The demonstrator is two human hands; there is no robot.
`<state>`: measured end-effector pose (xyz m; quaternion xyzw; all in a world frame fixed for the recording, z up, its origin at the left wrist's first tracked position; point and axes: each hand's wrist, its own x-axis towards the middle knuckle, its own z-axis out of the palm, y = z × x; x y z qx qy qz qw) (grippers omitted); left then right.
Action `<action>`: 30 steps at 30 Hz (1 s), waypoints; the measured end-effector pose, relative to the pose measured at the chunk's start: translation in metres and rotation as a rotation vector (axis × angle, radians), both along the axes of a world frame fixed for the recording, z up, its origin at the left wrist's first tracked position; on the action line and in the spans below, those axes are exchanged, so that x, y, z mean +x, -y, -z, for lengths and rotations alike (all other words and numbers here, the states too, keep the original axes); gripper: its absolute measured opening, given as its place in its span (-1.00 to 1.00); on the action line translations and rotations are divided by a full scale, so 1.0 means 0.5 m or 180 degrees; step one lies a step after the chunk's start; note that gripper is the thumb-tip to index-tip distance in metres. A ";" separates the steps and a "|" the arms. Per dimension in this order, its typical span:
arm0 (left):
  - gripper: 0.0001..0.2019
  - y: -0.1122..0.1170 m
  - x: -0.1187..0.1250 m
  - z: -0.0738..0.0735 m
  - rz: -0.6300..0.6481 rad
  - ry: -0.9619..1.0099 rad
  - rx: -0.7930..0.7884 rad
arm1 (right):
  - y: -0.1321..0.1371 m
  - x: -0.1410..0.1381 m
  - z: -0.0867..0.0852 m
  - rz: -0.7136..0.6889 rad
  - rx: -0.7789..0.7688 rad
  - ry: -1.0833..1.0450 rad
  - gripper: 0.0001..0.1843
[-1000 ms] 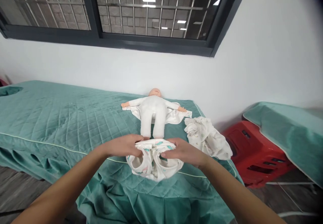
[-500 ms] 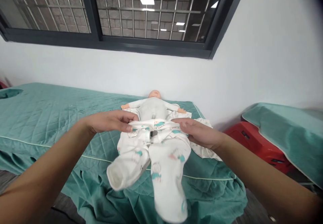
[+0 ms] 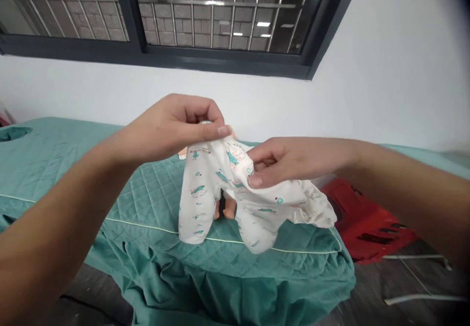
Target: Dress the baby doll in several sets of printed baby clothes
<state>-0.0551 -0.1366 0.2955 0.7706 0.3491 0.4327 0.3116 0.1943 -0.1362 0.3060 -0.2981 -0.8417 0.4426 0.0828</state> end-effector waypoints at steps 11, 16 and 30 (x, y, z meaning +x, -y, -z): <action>-0.78 -0.007 -0.031 0.025 -0.0558 0.0442 0.1098 | 0.002 0.023 -0.054 0.0608 0.0983 -0.0132 -0.69; -0.71 -0.013 -0.049 0.028 -0.0741 0.0134 0.0879 | -0.017 0.057 -0.031 0.0909 0.0882 -0.0191 -0.62; -0.82 -0.106 0.008 0.009 -0.1320 0.1415 0.1673 | -0.058 -0.082 0.008 0.0499 0.1600 -0.1475 -0.42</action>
